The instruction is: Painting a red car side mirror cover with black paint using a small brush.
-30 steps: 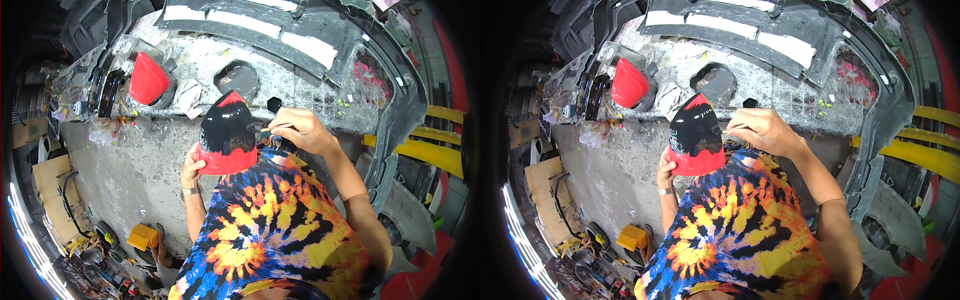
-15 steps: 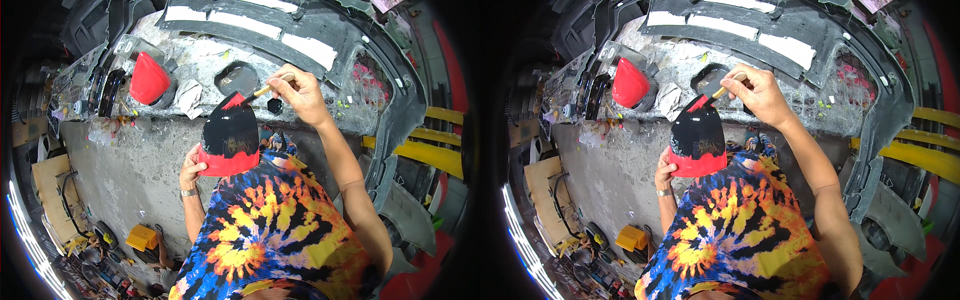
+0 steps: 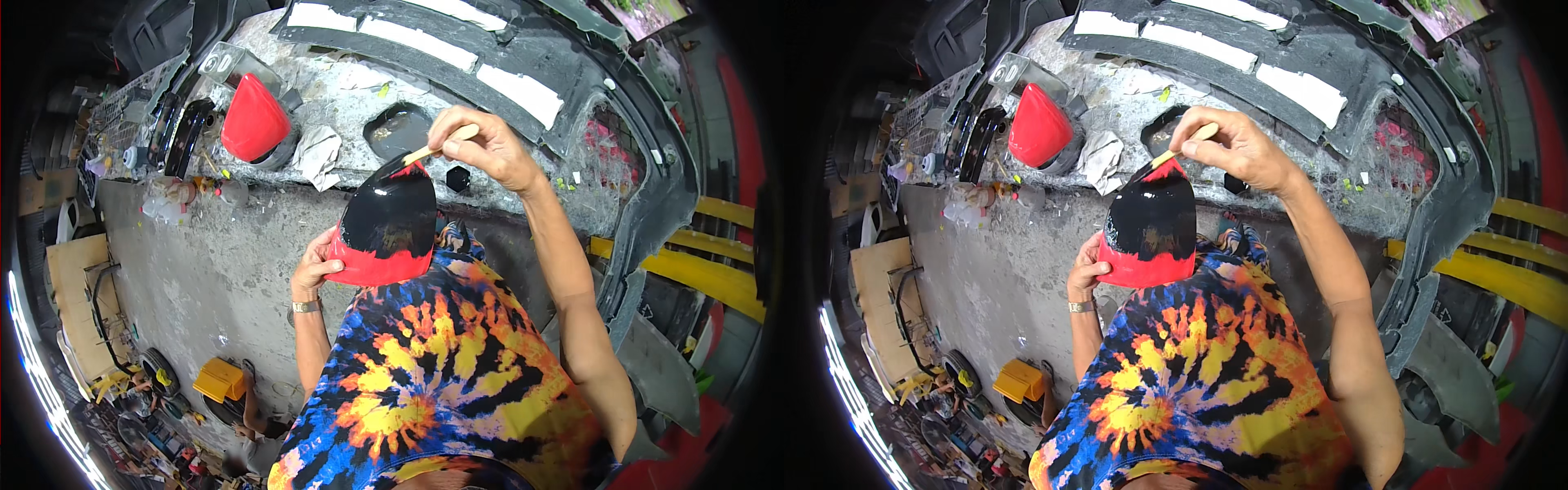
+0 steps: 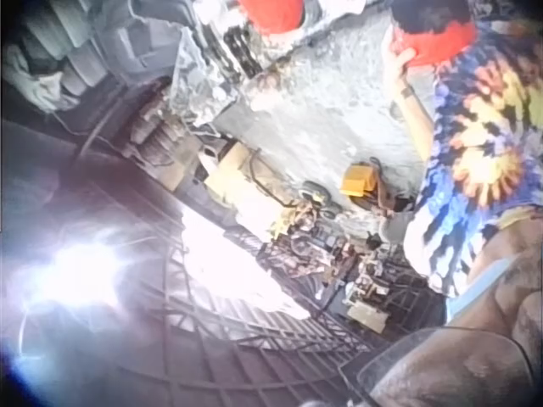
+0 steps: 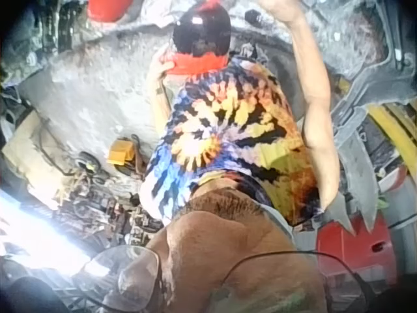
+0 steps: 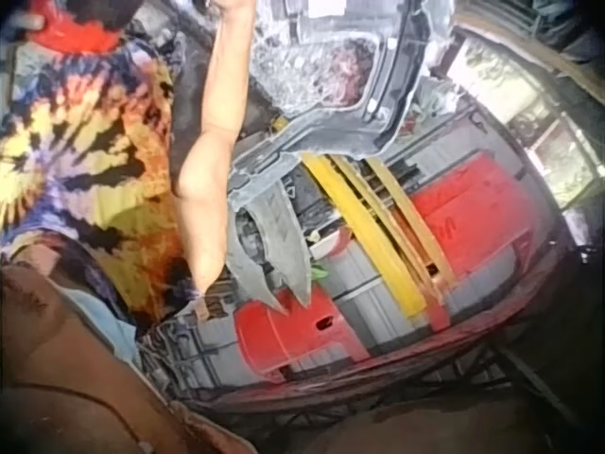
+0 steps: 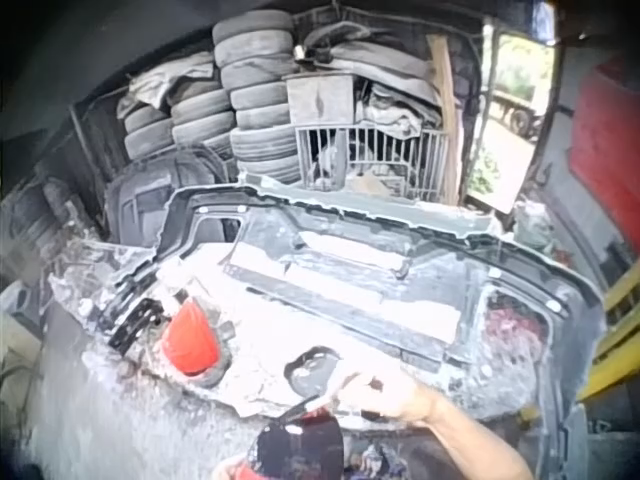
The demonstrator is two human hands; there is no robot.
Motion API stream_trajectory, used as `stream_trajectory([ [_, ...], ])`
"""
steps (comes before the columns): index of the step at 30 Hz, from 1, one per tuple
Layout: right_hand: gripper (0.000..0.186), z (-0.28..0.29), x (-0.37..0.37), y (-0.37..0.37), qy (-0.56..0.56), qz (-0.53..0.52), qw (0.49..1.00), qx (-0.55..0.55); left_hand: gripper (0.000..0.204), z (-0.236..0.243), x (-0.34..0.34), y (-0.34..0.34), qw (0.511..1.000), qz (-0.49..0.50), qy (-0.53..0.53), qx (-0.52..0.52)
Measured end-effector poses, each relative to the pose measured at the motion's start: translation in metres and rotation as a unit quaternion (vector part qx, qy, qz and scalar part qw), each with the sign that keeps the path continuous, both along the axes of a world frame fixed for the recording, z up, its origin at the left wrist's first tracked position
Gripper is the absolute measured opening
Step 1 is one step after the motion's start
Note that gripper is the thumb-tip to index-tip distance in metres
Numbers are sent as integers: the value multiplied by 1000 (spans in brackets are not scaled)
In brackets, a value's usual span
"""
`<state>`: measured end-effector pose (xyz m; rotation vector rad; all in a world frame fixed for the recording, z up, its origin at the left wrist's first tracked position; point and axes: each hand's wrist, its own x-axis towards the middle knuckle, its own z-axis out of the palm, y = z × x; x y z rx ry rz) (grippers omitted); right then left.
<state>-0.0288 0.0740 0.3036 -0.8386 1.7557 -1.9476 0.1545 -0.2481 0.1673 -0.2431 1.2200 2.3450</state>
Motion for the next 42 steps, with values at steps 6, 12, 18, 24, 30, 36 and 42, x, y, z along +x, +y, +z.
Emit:
stream_trajectory([
  [6, 9, -20, -18, -6, 23, 48, 996, 71, 87, 1, -2, -1, 1000, -17, 7, -11],
  [12, 10, -18, -26, 15, 8, -52, 992, 117, 84, 11, -6, 3, 1000, -17, 5, -9],
  [18, 9, 0, -9, -9, 39, 4, 996, 76, 83, 7, -6, 0, 999, -28, 1, -16],
  [24, 8, -25, -26, 16, 55, -86, 984, 146, 83, 6, -5, 3, 1000, -17, 9, -3],
  [30, 14, -3, 5, 16, -81, -117, 987, 79, 86, 5, -5, 5, 1000, 6, -3, 13],
  [36, 21, -19, -1, -7, -48, -131, 982, 125, 87, 14, -8, 6, 1000, -8, -2, -2],
  [42, 22, 2, -5, 4, -39, -206, 969, 131, 88, 13, -7, 3, 1000, -9, -7, -2],
])
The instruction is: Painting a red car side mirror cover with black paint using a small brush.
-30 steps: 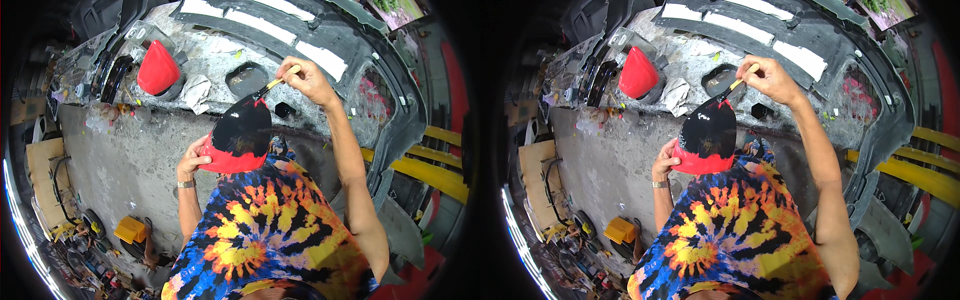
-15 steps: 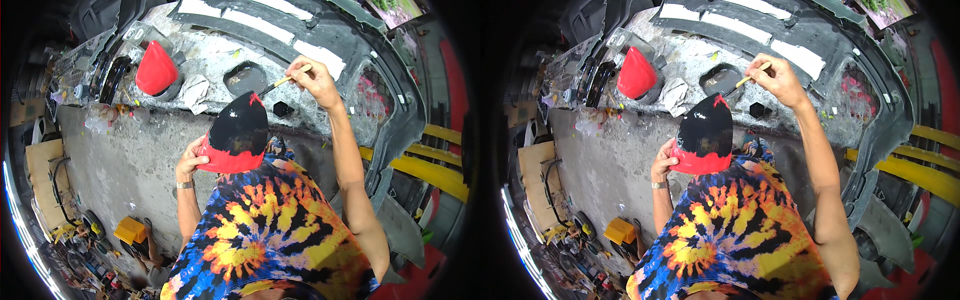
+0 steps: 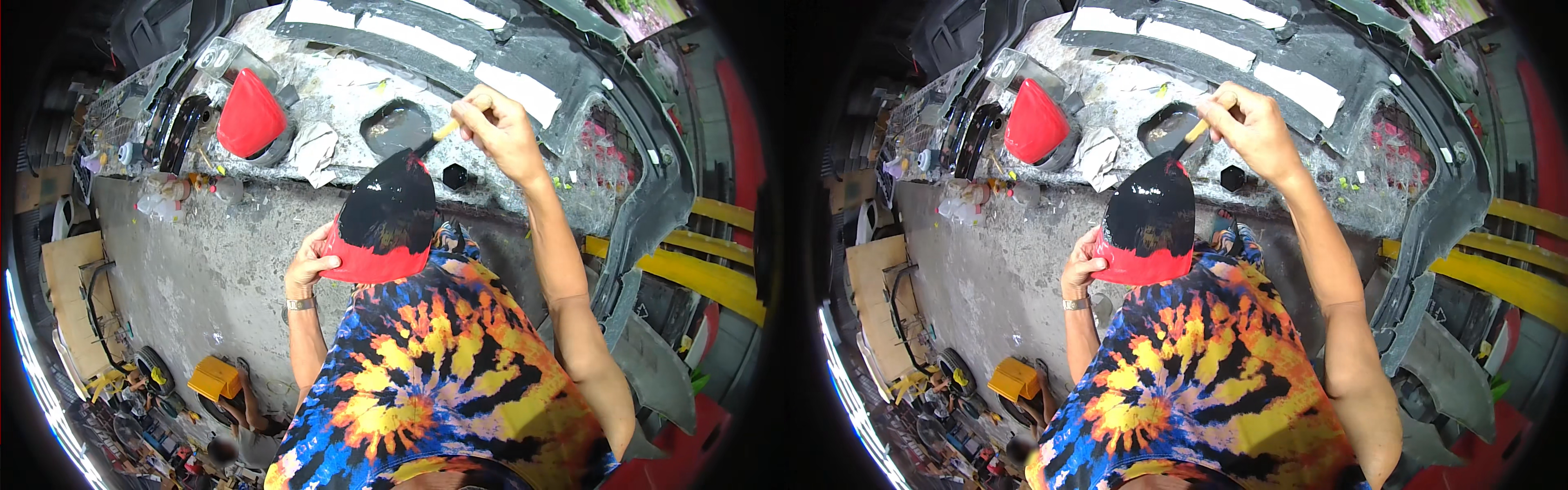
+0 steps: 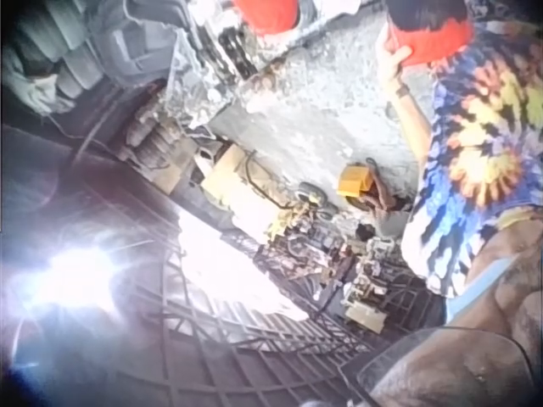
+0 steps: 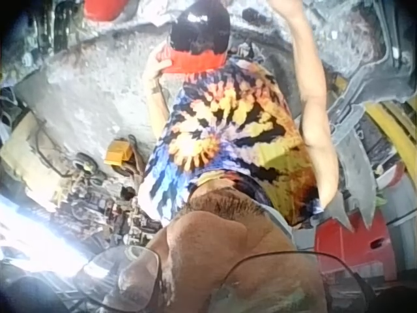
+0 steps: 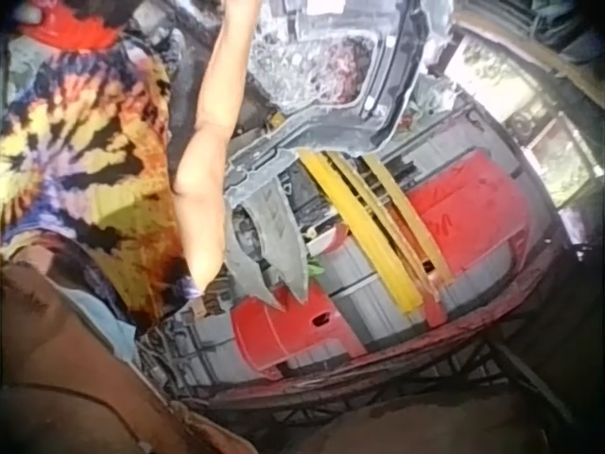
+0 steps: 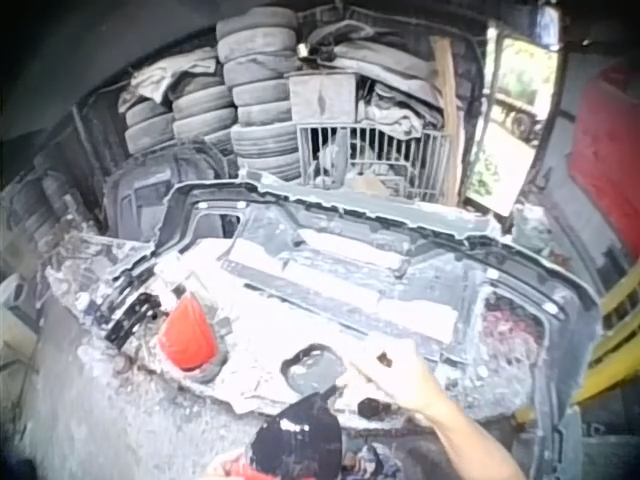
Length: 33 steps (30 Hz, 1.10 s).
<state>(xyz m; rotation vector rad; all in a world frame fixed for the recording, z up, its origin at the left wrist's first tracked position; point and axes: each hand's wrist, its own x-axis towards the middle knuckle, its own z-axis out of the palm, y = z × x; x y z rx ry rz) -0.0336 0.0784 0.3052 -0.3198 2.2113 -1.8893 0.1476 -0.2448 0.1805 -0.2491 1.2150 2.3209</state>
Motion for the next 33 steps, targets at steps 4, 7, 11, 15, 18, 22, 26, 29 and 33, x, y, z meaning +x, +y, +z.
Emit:
stream_trajectory([
  [4, 22, 10, 23, -13, -47, 141, 988, -33, 88, -4, 1, 0, 1000, 1, 6, 9],
  [7, 21, -12, 5, -13, 58, 76, 995, 40, 88, -5, 1, 0, 1000, -1, 9, 7],
  [11, 17, -21, -8, -6, 98, 19, 994, 45, 88, -10, 1, -3, 1000, -5, 11, -1],
  [15, 13, -16, 15, 1, 190, 53, 980, 16, 87, -11, 5, -3, 1000, 8, 7, 3],
  [18, 10, -16, 39, 7, 168, 90, 981, 46, 87, -13, 6, -4, 1000, 14, 6, 16],
  [22, 9, -18, 63, 19, 160, 105, 981, 37, 86, -17, 7, -4, 1000, 24, 2, 14],
  [26, 11, 5, 60, 28, 50, 104, 993, 4, 86, -18, 5, -4, 1000, 22, 1, 15],
  [29, 15, 9, 39, 17, 9, 86, 996, -12, 87, -21, 4, -6, 1000, 14, 2, 9],
  [33, 17, -20, 3, 6, 36, 66, 997, 11, 89, -17, -1, -7, 1000, -1, 7, -3],
])
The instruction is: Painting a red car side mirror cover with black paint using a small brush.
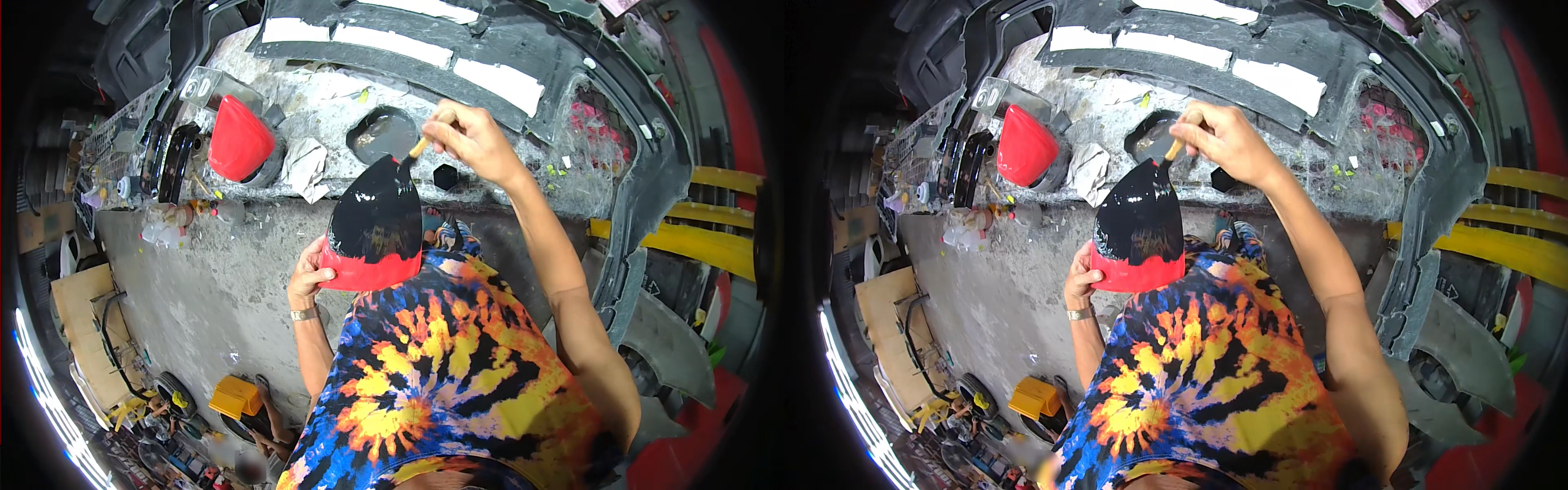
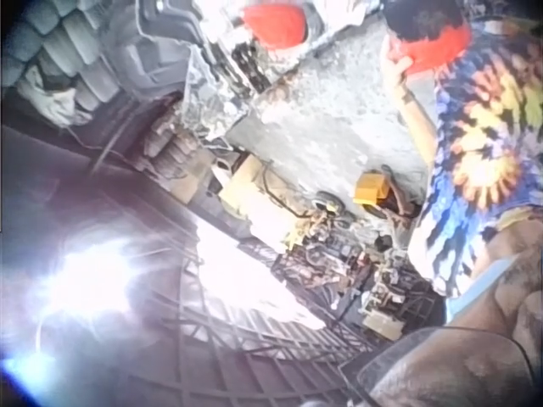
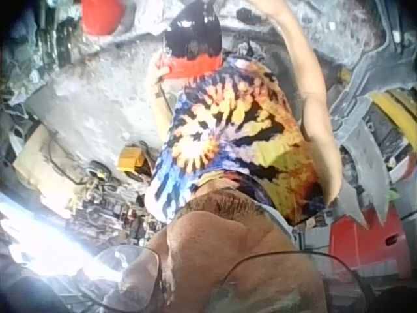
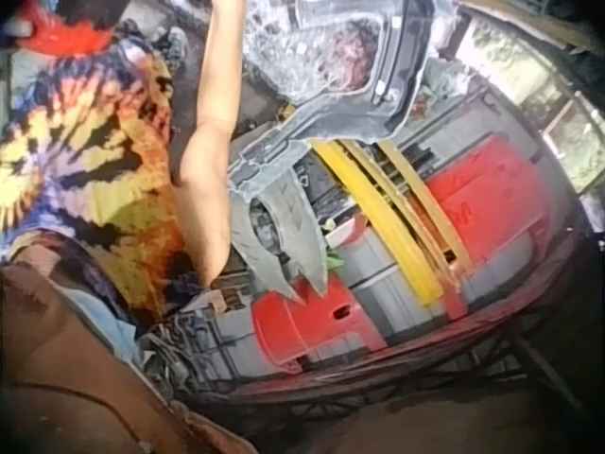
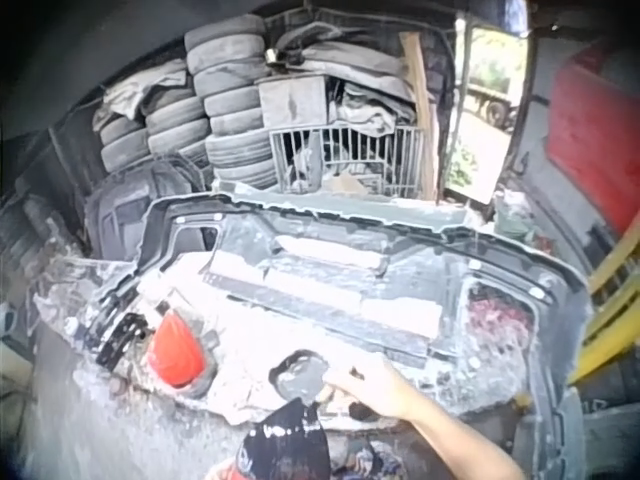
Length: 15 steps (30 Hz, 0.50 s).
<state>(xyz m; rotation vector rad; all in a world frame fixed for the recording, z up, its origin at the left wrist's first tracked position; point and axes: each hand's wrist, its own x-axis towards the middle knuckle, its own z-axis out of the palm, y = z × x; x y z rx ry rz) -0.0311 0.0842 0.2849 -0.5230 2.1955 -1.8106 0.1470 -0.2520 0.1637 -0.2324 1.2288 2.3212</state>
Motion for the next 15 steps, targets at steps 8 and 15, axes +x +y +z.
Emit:
stream_trajectory([
  [8, 20, 8, -5, 11, -69, -13, 992, -108, 90, -3, 3, -3, 1000, 2, 2, -4],
  [15, 19, -12, -12, -1, -53, -20, 997, -61, 89, 0, -1, -1, 1000, -7, 9, -9],
])
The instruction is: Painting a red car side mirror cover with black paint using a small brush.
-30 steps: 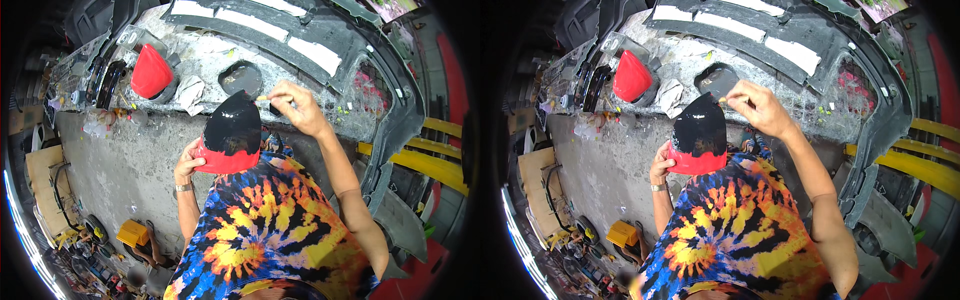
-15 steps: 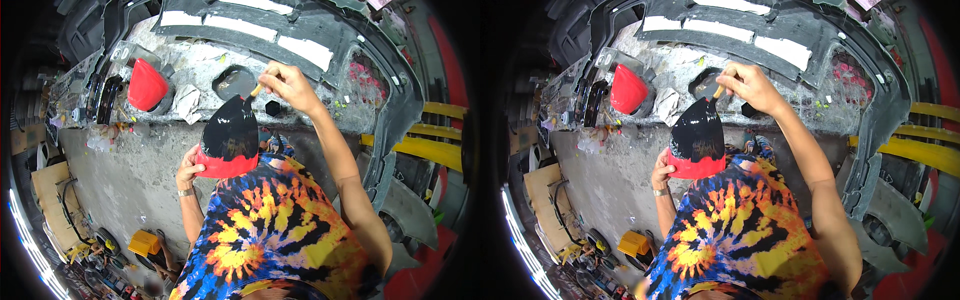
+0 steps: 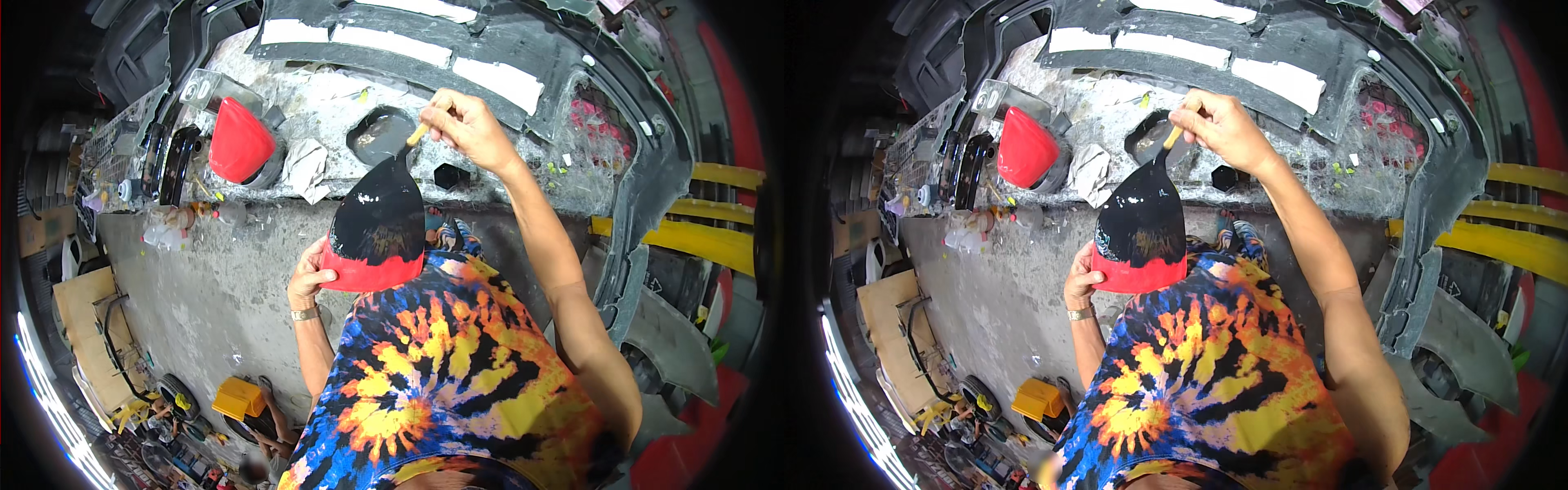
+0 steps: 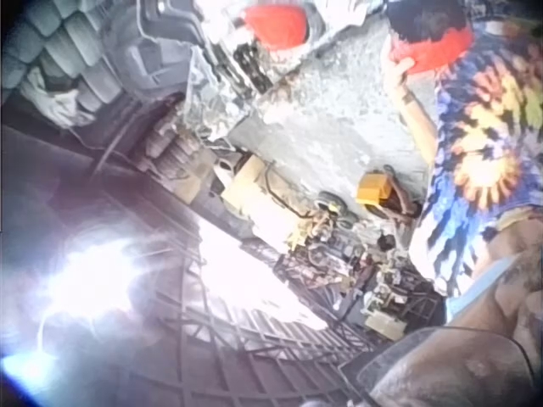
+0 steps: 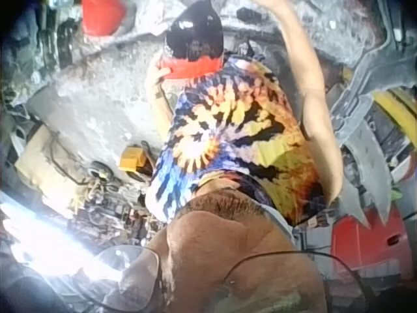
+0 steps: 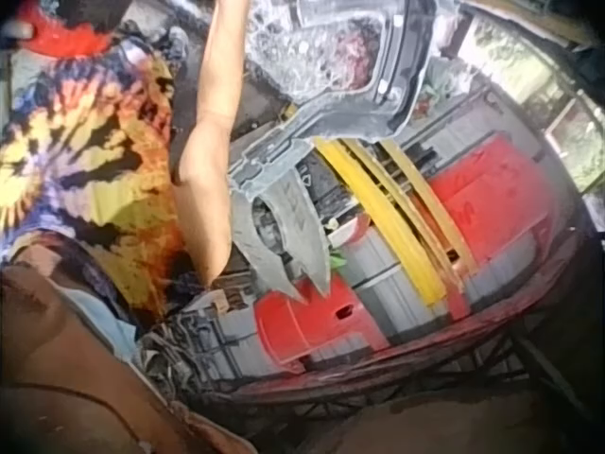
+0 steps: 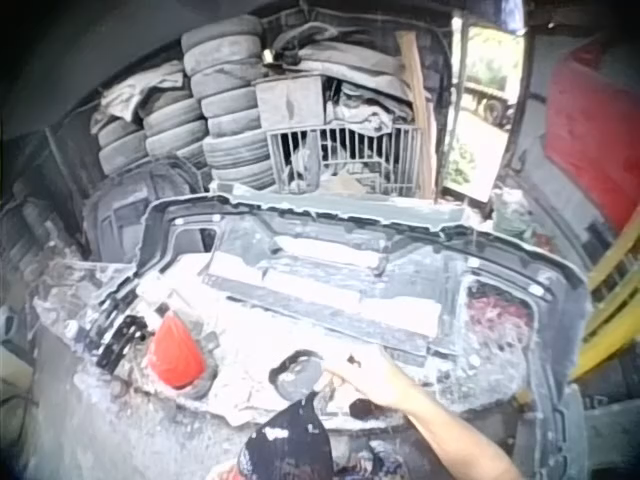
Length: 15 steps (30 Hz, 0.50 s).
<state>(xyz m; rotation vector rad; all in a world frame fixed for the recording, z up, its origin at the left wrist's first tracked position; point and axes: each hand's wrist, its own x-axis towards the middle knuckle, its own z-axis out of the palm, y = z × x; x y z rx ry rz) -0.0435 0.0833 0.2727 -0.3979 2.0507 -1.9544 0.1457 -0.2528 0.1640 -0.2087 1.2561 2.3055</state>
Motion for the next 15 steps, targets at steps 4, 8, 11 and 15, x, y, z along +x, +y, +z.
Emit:
stream_trajectory([
  [4, 20, 6, 3, 1, 34, -56, 997, -46, 89, -1, 3, 1, 1000, 6, 9, 5],
  [8, 20, 35, 22, -6, -45, -52, 994, -82, 88, 8, 0, 0, 1000, -7, -8, -1],
  [11, 21, 40, 30, -28, -74, -23, 993, -86, 88, 16, -3, 3, 1000, -23, -7, -8],
  [15, 21, 28, 20, -36, 12, -26, 1000, 13, 87, 17, -1, 5, 1000, -14, 14, -20],
])
